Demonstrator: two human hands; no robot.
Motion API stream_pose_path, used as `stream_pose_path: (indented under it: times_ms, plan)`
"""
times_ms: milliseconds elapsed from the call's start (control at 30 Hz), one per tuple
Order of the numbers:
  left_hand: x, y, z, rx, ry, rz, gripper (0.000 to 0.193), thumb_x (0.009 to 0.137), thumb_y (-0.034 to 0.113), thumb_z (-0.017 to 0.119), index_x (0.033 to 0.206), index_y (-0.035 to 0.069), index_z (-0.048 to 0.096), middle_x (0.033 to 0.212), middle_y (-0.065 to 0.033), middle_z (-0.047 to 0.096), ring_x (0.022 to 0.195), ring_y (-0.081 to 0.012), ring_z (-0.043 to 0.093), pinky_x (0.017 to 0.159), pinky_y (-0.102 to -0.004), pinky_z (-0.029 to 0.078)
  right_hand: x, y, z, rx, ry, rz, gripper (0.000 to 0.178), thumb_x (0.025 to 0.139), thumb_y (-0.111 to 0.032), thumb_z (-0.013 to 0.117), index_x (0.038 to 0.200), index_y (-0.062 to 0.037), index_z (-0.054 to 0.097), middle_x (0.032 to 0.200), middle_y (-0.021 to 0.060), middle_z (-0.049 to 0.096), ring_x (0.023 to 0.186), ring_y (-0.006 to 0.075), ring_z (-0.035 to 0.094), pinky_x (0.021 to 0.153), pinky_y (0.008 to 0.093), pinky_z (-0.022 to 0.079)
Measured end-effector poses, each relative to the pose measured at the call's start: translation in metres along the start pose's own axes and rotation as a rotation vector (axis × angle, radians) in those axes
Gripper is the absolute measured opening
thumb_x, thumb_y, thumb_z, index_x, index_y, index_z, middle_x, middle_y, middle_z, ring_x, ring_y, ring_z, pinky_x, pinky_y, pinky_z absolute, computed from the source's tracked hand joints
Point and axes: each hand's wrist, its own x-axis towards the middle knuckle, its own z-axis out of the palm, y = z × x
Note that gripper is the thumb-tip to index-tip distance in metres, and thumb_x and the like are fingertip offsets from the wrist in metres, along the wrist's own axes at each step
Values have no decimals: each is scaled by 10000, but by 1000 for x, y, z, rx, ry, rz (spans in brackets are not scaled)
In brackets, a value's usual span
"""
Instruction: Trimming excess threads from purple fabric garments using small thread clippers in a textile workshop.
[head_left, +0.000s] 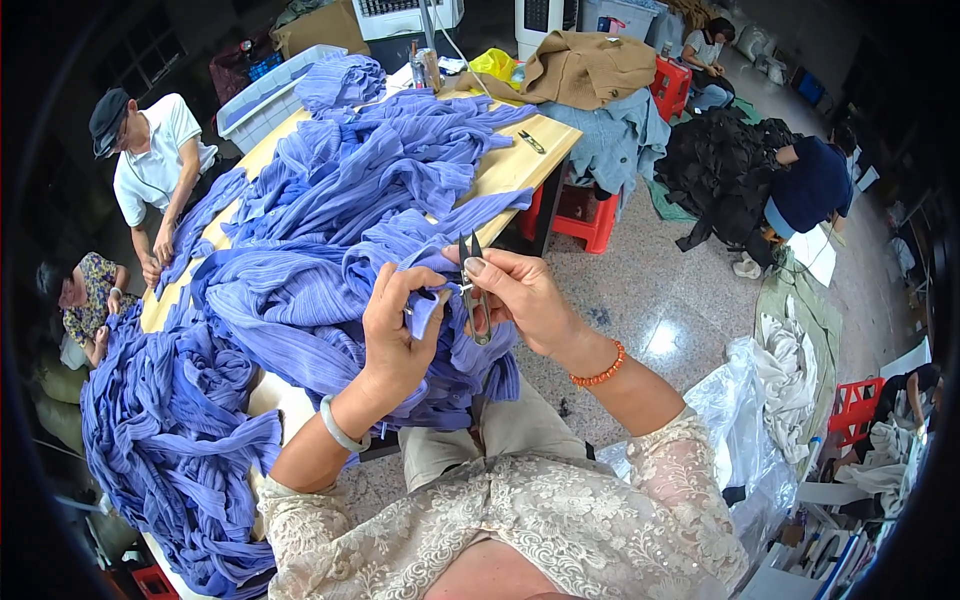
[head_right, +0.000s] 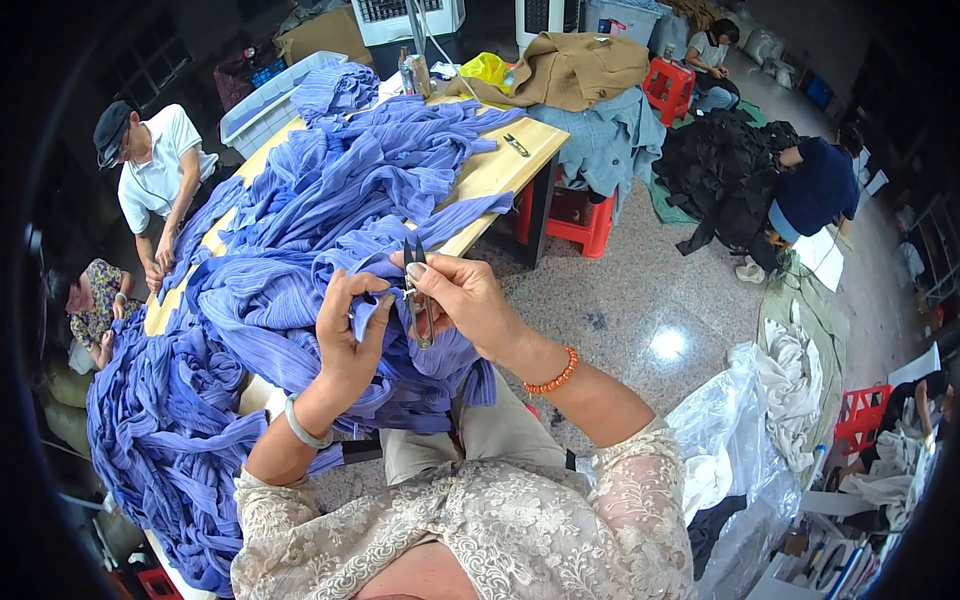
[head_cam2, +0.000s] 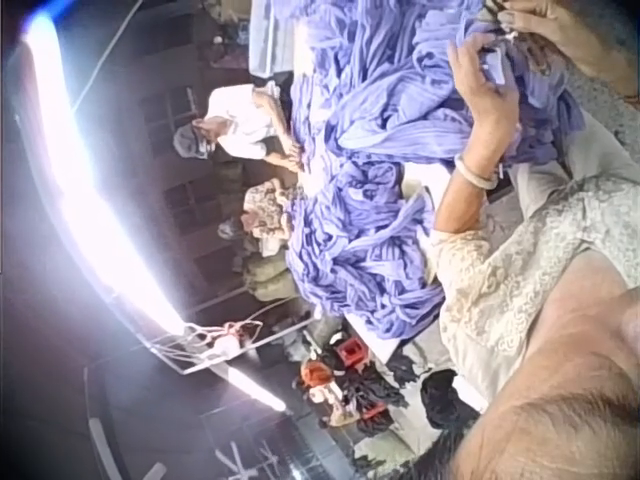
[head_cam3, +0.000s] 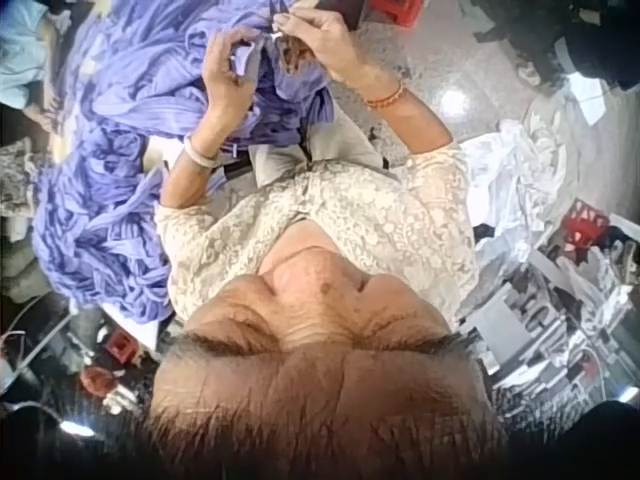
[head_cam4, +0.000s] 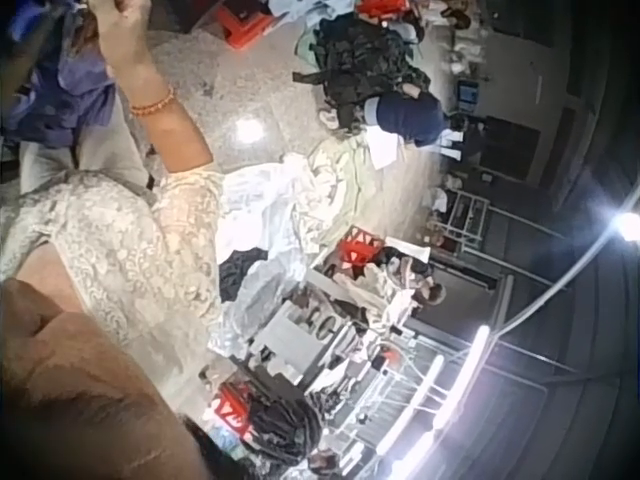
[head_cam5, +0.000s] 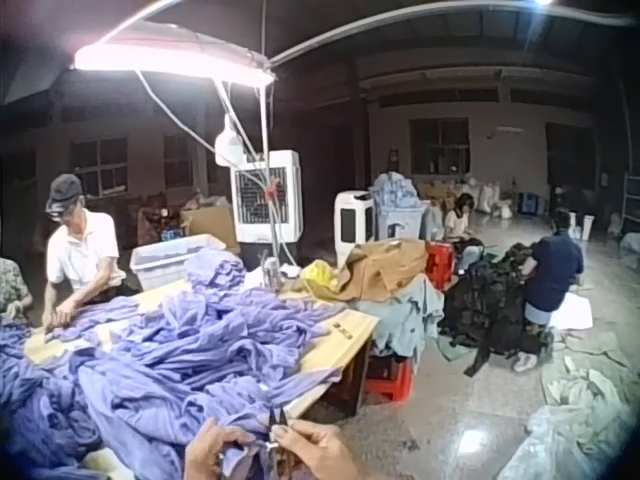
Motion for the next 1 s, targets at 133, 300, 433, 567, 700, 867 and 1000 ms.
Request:
stream_pose_path:
  times_ms: [133, 300, 433, 567, 700, 867, 1000]
  plan:
    - [-3, -3, 1, -91, -113, -204, 168, 820, -60, 621, 959, 16, 568, 895, -68, 559, 760, -173, 484, 742, -290, 394, 0, 5, -2, -123, -10, -95, 339, 971, -265, 540, 1172, -4, 619, 642, -7, 564, 530, 52, 566, 461, 199, 459]
    - [-2, 1, -3, -144, -234, -139, 264, 739, -84, 661, 972, 21, 591, 852, -105, 562, 736, -252, 538, 653, -316, 439, -5, -3, 5, -361, -32, -184, 340, 980, -270, 524, 1131, 13, 637, 665, -19, 544, 505, 27, 506, 443, 191, 409]
    - [-3, 4, -4, -190, -290, -151, 235, 750, -49, 676, 961, 18, 598, 822, -100, 544, 724, -233, 532, 622, -307, 427, -5, 0, 4, -499, -33, -331, 331, 989, -270, 501, 1052, 16, 654, 723, -11, 549, 515, 28, 516, 435, 189, 410]
    - [-6, 3, -2, -192, -248, -152, 206, 754, -47, 675, 934, 15, 597, 789, -88, 527, 706, -223, 514, 610, -308, 410, -1, 0, 2, -463, -40, -245, 330, 991, -277, 498, 1034, 10, 656, 710, -9, 549, 506, 29, 516, 433, 188, 409]
    - [-10, -1, -1, -203, -151, -208, 186, 763, -54, 666, 918, 15, 589, 768, -74, 509, 679, -197, 476, 601, -292, 381, 0, 0, 2, -412, -55, -123, 366, 1003, -313, 465, 1060, -3, 652, 615, -28, 516, 475, 27, 498, 430, 193, 408]
    - [-14, -3, 1, -205, -144, -279, 143, 819, -39, 641, 936, 31, 601, 873, -32, 598, 778, -125, 513, 922, -310, 368, 0, 3, 2, -348, -46, -72, 396, 1010, -343, 440, 1107, -13, 636, 549, -52, 475, 454, 25, 475, 422, 198, 401]
    - [-19, -9, 4, -195, -67, -278, 143, 822, -41, 638, 942, 31, 606, 873, -30, 603, 802, -126, 530, 998, -335, 324, -1, 7, 6, -376, 16, -65, 370, 1014, -313, 433, 1117, -10, 620, 560, -54, 469, 448, 26, 465, 417, 203, 393]
